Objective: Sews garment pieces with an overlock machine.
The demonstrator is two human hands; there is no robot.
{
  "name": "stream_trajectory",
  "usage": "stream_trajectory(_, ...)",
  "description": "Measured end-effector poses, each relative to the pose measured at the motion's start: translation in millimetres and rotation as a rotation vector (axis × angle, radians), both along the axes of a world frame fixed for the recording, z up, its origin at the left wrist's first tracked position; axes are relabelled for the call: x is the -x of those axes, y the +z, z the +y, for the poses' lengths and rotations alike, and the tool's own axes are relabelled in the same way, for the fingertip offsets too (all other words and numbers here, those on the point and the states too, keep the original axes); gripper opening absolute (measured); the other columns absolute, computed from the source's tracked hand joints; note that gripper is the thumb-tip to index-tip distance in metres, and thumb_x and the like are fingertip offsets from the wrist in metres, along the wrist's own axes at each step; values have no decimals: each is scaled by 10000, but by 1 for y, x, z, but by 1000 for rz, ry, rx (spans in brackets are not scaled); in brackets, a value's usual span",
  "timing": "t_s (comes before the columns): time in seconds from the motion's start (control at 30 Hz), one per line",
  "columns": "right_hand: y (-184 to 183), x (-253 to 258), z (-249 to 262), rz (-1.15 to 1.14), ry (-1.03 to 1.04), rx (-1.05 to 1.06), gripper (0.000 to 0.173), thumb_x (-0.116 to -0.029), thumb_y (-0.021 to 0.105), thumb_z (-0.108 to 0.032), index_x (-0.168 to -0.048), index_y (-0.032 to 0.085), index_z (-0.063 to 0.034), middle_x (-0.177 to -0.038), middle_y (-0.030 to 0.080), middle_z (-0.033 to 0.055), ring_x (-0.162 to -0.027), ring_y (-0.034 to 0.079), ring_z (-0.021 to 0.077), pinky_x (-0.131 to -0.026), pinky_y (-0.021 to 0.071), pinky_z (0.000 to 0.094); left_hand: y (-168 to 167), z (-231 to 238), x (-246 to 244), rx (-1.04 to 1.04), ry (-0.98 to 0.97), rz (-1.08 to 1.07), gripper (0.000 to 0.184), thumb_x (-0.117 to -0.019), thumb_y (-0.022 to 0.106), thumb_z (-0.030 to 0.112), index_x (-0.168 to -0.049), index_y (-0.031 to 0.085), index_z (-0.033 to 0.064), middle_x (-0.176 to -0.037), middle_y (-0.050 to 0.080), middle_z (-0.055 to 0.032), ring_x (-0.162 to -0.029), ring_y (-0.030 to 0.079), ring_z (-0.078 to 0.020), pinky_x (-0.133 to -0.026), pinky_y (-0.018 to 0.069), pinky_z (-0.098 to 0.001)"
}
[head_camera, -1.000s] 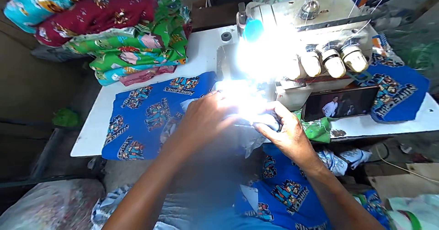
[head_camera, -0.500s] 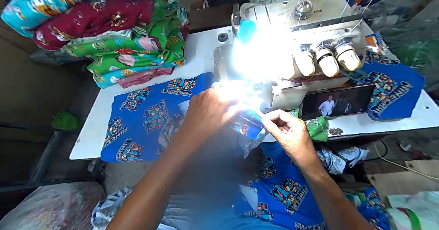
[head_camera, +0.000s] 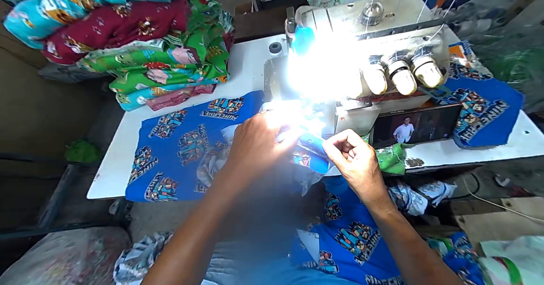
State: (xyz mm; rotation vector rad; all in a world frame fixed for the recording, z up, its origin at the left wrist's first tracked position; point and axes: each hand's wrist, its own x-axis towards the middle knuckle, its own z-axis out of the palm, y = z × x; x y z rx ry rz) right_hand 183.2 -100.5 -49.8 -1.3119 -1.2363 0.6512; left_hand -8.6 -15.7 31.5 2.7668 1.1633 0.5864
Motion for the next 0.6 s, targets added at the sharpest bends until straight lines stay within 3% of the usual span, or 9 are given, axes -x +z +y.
stream_trajectory(0.4, -1, 0, 4, 7, -1, 5, 59, -935, 693, -129, -962, 645, -111, -801, 662, -52, -658, 598, -22, -608, 499, 131, -4, -1, -3, 70, 62, -32, 232, -962, 650, 334, -894, 710, 121, -822, 644, -54, -804, 647, -237, -655, 480, -434)
stream_trajectory(0.53, 1, 0, -2, 49, 28, 25, 168, -947, 689, -91, -1112, 657, -89, -898, 708, -19, -755, 668, 7, -691, 559, 159, 3, 6, -3, 222, 32, -67, 146, -953, 698, 267, -979, 710, 124, -859, 663, -50, -782, 642, -213, -663, 509, -436)
stream_trajectory(0.6, 4, 0, -12, 93, 74, 59, 198, -953, 686, -98, -1151, 689, -86, -931, 728, -11, -804, 691, 28, -734, 580, 179, 19, 11, -7, 215, 11, 22, 168, -941, 733, 255, -1045, 742, 124, -930, 701, -63, -820, 664, -235, -696, 530, -463)
